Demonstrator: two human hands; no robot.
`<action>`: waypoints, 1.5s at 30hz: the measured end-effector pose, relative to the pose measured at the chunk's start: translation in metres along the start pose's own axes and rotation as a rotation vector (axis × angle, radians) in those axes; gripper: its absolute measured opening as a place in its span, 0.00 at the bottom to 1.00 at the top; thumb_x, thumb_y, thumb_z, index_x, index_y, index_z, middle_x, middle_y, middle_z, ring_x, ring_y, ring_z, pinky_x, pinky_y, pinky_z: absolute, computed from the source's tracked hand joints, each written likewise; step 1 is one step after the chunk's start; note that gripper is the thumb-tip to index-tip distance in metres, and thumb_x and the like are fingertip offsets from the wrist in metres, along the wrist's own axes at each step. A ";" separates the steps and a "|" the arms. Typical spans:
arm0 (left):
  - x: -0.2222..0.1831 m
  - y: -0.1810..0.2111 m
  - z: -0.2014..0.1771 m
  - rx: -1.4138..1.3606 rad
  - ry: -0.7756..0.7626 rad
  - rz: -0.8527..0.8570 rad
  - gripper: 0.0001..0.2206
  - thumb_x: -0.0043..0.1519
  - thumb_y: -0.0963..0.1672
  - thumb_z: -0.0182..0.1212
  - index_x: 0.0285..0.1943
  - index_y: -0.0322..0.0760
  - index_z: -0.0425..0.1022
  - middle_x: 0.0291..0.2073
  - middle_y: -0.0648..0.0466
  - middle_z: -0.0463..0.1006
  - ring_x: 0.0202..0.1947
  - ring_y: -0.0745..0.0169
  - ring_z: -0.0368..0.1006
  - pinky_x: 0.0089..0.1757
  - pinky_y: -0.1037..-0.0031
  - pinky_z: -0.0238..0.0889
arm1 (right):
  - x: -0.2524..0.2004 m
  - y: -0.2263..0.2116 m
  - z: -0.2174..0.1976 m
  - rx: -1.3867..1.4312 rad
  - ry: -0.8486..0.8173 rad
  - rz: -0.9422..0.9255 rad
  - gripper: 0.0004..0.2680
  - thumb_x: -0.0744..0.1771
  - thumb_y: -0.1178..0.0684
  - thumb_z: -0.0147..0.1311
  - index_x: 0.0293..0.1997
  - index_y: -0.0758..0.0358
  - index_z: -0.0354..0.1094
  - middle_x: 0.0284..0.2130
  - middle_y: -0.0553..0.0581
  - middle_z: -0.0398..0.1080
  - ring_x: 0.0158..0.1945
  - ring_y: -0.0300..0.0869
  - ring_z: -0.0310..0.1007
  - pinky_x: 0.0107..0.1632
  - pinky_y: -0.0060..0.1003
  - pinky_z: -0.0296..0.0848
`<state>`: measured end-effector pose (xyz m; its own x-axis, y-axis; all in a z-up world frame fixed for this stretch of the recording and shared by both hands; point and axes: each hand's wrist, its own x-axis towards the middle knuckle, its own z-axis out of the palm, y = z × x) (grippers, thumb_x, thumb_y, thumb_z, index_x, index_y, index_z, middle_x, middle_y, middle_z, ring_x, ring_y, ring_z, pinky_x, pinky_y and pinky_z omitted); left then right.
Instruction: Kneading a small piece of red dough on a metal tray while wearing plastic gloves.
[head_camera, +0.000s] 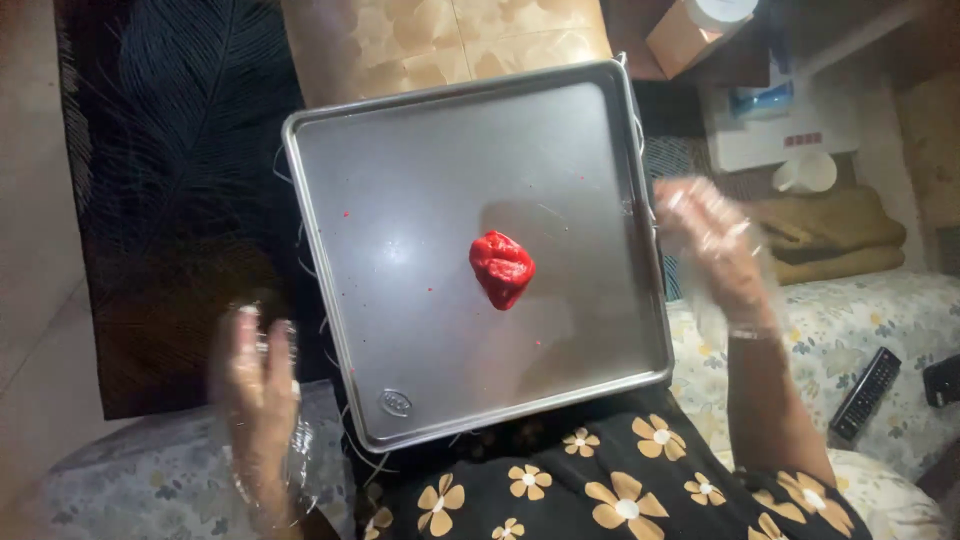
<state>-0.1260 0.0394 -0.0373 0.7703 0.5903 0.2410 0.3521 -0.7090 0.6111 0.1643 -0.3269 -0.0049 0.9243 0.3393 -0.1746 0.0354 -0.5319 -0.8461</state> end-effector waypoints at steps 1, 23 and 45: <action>-0.007 -0.001 0.006 -0.243 -0.117 -0.273 0.17 0.68 0.44 0.54 0.65 0.34 0.70 0.60 0.45 0.74 0.61 0.49 0.70 0.59 0.63 0.61 | -0.002 0.039 0.003 0.126 -0.048 0.121 0.14 0.71 0.48 0.43 0.62 0.61 0.62 0.56 0.57 0.67 0.56 0.39 0.66 0.57 0.31 0.65; -0.048 0.022 0.010 -0.368 -0.335 -0.726 0.28 0.64 0.50 0.50 0.75 0.41 0.59 0.75 0.50 0.59 0.75 0.58 0.54 0.68 0.68 0.46 | -0.045 0.032 -0.025 0.088 -0.492 0.125 0.22 0.67 0.43 0.43 0.67 0.64 0.61 0.64 0.59 0.68 0.68 0.42 0.66 0.69 0.37 0.63; 0.152 -0.018 0.077 -0.613 -0.071 0.242 0.27 0.76 0.56 0.33 0.61 0.33 0.72 0.59 0.41 0.73 0.61 0.44 0.69 0.56 0.57 0.64 | 0.061 -0.032 0.005 0.105 0.148 -0.631 0.09 0.74 0.51 0.47 0.45 0.66 0.71 0.41 0.62 0.71 0.49 0.47 0.73 0.51 0.39 0.72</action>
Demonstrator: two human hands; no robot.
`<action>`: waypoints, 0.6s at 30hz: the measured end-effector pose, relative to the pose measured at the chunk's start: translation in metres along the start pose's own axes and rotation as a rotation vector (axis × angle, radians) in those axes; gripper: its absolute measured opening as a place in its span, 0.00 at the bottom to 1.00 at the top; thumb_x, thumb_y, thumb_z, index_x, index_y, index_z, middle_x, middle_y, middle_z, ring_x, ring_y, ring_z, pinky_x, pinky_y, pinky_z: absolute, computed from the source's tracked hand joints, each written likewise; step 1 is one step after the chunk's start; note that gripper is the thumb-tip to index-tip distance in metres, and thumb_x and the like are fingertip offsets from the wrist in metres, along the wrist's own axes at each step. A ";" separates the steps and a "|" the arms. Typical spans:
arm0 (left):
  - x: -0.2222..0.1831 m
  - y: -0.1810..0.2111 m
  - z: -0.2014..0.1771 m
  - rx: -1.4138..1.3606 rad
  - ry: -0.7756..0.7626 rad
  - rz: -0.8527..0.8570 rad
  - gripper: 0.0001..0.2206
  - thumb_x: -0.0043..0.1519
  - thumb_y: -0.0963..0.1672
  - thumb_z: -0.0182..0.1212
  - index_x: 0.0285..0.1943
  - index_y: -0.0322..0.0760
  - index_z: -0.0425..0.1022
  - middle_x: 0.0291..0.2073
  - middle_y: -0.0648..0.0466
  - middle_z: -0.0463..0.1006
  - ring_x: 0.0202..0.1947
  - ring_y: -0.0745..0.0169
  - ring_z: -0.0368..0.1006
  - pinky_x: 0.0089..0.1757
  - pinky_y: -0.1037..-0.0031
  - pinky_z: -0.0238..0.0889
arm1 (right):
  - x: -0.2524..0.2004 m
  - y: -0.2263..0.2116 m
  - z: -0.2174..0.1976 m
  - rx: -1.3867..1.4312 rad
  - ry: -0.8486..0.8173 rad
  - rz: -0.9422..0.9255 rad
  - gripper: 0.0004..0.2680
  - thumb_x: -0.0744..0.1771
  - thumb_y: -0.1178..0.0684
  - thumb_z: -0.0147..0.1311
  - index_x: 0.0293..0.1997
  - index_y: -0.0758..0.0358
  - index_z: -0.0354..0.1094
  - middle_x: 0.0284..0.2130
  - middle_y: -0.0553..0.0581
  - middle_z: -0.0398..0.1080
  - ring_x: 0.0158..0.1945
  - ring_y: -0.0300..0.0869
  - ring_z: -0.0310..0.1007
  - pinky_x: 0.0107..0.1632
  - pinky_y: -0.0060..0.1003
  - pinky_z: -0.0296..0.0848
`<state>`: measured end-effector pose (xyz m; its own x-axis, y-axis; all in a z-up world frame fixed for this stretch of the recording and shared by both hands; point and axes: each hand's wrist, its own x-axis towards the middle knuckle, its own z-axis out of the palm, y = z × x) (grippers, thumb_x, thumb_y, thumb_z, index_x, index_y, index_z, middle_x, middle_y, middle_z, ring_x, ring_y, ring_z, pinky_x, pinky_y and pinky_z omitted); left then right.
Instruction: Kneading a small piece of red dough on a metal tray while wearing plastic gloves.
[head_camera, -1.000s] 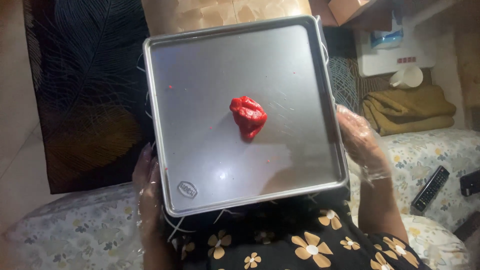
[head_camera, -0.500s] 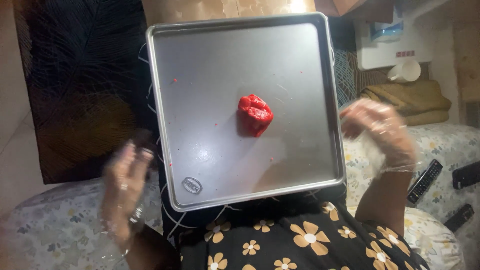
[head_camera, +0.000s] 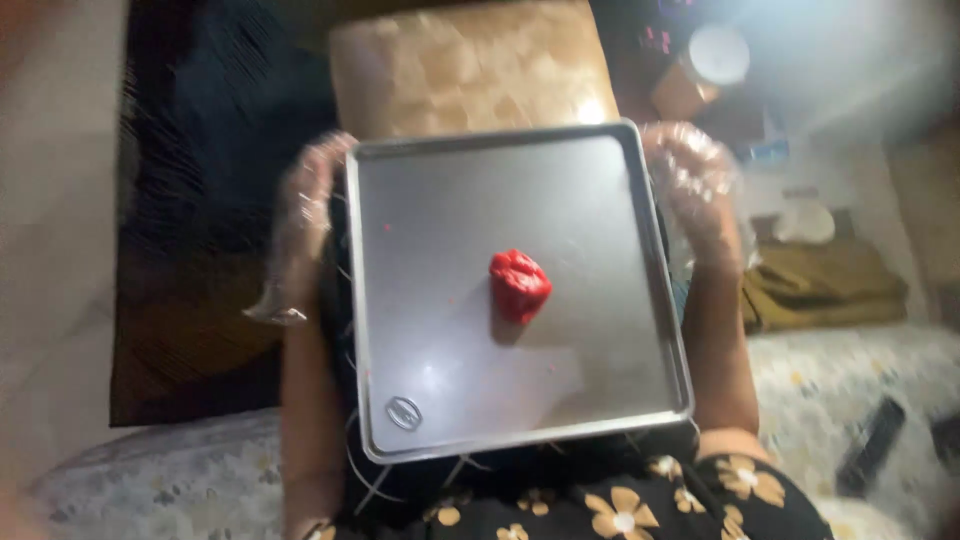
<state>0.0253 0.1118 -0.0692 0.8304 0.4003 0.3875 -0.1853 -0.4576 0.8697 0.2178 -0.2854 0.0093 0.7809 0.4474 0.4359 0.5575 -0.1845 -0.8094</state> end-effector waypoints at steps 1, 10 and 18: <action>-0.003 0.010 0.002 0.075 -0.038 -0.093 0.21 0.76 0.50 0.42 0.59 0.29 0.74 0.55 0.39 0.74 0.55 0.43 0.71 0.54 0.59 0.66 | 0.001 0.011 0.002 -0.080 -0.044 0.013 0.09 0.74 0.51 0.48 0.46 0.65 0.73 0.39 0.63 0.72 0.46 0.48 0.73 0.50 0.41 0.71; -0.004 0.057 0.002 -0.030 -0.150 -0.495 0.18 0.68 0.55 0.54 0.55 0.45 0.77 0.39 0.51 0.82 0.43 0.57 0.77 0.48 0.65 0.69 | -0.011 0.145 -0.018 -0.200 -0.165 -0.156 0.10 0.72 0.54 0.52 0.59 0.64 0.73 0.56 0.70 0.70 0.60 0.57 0.69 0.61 0.49 0.66; -0.012 0.074 0.003 0.078 -0.175 -0.557 0.22 0.69 0.57 0.47 0.51 0.42 0.79 0.45 0.43 0.83 0.49 0.46 0.77 0.53 0.63 0.66 | -0.011 0.116 -0.017 -0.110 -0.285 -0.131 0.15 0.71 0.46 0.50 0.60 0.63 0.73 0.60 0.68 0.69 0.60 0.56 0.70 0.59 0.48 0.69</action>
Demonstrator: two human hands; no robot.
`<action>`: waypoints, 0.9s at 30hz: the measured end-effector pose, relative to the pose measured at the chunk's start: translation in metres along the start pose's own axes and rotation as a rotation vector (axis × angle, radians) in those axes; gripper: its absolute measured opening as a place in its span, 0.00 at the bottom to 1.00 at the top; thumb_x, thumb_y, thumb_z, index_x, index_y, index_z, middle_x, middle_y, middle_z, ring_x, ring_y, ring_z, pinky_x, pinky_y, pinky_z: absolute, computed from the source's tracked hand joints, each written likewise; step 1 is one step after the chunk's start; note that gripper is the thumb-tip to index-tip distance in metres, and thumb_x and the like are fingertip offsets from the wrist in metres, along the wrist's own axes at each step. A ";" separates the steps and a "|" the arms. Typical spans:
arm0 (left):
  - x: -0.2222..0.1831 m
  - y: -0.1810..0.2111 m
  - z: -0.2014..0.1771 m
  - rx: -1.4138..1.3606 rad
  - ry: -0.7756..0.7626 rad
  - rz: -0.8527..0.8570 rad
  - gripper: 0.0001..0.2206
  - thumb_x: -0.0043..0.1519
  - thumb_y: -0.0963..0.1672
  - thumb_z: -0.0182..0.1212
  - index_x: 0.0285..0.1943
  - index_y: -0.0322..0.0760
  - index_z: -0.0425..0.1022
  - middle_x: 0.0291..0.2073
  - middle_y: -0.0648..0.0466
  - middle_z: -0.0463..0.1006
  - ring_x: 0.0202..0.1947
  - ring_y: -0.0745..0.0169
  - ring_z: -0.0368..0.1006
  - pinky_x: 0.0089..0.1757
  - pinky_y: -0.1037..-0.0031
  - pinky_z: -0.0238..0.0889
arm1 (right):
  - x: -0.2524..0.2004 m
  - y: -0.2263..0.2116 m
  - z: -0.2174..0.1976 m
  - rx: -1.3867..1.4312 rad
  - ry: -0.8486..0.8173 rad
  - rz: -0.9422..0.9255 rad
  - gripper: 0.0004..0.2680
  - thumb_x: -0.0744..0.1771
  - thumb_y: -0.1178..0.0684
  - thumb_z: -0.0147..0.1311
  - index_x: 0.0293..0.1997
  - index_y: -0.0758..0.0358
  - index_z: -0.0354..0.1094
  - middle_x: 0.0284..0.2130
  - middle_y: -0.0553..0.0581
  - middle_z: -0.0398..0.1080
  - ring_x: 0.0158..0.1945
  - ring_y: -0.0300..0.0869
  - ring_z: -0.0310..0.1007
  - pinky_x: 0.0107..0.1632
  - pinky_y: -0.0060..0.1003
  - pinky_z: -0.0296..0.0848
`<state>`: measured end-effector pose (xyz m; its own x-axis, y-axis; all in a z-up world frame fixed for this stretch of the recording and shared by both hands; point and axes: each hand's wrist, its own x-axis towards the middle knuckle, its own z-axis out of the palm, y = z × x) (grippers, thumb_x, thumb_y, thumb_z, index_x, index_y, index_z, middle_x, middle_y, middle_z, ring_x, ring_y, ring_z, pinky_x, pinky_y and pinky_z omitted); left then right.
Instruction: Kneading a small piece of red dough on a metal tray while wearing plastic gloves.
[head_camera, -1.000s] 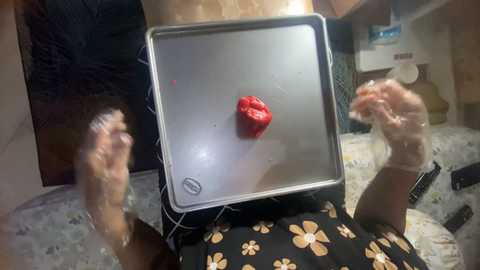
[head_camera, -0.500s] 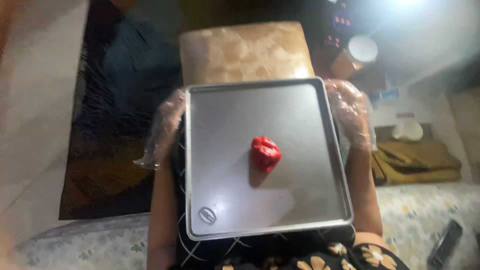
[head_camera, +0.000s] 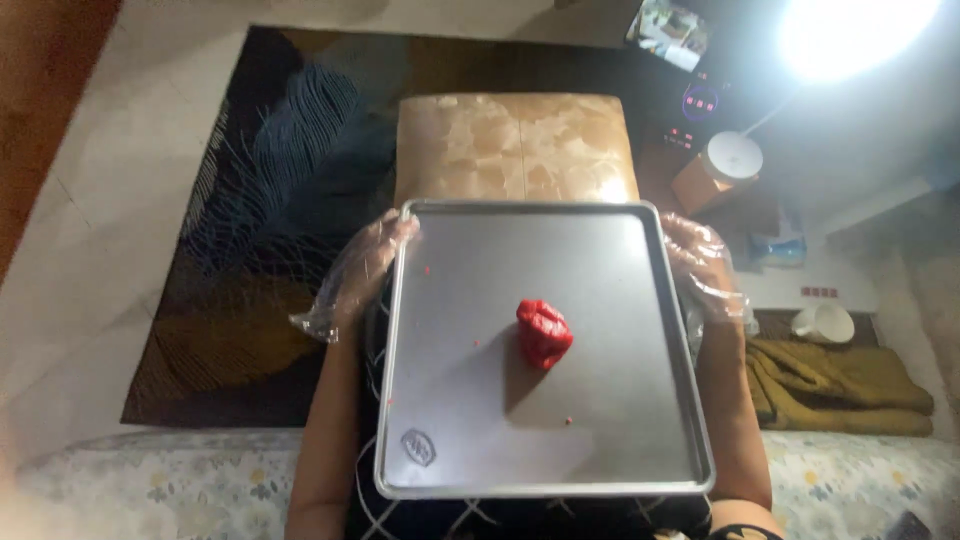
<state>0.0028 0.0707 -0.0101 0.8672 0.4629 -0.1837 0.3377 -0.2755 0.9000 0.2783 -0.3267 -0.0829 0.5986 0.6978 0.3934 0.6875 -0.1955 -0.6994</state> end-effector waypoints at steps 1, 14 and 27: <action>0.011 -0.019 0.001 -0.010 0.011 0.029 0.20 0.69 0.57 0.49 0.51 0.44 0.79 0.45 0.47 0.82 0.48 0.50 0.77 0.53 0.65 0.66 | 0.009 -0.026 -0.001 0.138 0.033 0.160 0.14 0.70 0.53 0.49 0.60 0.69 0.67 0.59 0.69 0.69 0.61 0.57 0.70 0.58 0.49 0.72; -0.008 0.011 0.003 -0.084 0.020 -0.081 0.21 0.66 0.57 0.51 0.60 0.48 0.74 0.48 0.48 0.80 0.53 0.51 0.75 0.55 0.61 0.64 | 0.027 -0.085 -0.001 -0.026 0.043 0.454 0.07 0.69 0.48 0.59 0.51 0.50 0.76 0.36 0.50 0.77 0.41 0.38 0.78 0.45 0.33 0.75; -0.003 0.010 -0.003 0.009 -0.013 -0.051 0.24 0.66 0.59 0.49 0.61 0.49 0.76 0.54 0.47 0.79 0.56 0.47 0.75 0.56 0.64 0.64 | 0.036 0.008 0.030 0.176 0.171 0.480 0.14 0.73 0.44 0.42 0.53 0.57 0.76 0.43 0.63 0.75 0.42 0.49 0.73 0.40 0.43 0.72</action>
<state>0.0022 0.0689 0.0004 0.8534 0.4657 -0.2341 0.3846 -0.2595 0.8858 0.2934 -0.2822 -0.0923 0.8971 0.4335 0.0859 0.2494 -0.3361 -0.9082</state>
